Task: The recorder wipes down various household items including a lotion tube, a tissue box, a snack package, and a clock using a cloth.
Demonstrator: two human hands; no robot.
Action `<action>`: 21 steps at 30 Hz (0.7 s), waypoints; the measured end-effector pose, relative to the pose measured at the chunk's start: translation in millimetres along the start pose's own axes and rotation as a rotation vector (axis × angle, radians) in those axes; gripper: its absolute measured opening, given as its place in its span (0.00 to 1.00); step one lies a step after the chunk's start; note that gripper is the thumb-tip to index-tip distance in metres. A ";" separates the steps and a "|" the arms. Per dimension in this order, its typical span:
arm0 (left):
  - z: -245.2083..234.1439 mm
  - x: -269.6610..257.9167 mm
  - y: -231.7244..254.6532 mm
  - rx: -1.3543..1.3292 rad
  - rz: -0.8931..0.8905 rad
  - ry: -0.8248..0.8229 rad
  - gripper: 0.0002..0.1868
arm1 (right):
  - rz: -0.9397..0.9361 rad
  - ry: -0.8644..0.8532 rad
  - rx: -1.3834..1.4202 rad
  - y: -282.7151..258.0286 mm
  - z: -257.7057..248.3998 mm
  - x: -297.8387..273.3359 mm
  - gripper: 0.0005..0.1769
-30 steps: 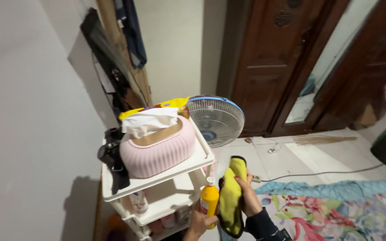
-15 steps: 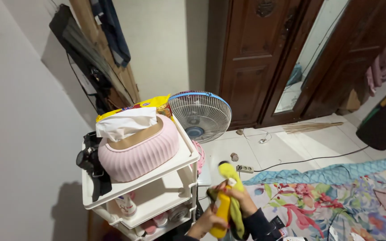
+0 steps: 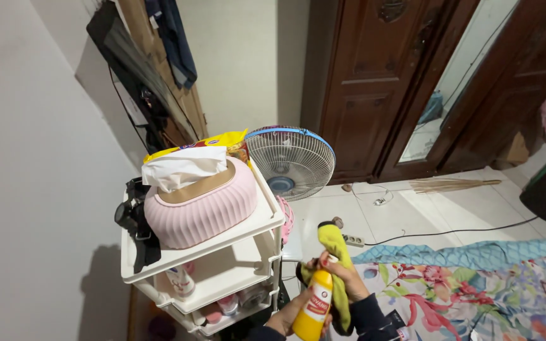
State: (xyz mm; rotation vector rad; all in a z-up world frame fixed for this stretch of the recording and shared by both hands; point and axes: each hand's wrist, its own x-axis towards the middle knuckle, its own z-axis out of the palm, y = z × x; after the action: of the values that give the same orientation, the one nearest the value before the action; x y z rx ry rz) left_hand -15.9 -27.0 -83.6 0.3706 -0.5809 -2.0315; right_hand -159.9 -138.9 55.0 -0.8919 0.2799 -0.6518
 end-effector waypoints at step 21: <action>15.1 73.1 -67.9 0.443 -0.033 0.599 0.34 | -0.311 0.941 -1.024 6.4 2.1 -87.2 0.40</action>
State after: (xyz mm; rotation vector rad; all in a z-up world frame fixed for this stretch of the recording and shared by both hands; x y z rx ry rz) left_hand -108.5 -57.5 -109.5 1.2058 -0.6359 -1.6837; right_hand -223.8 -79.6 48.0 -1.5652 1.4291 -1.2341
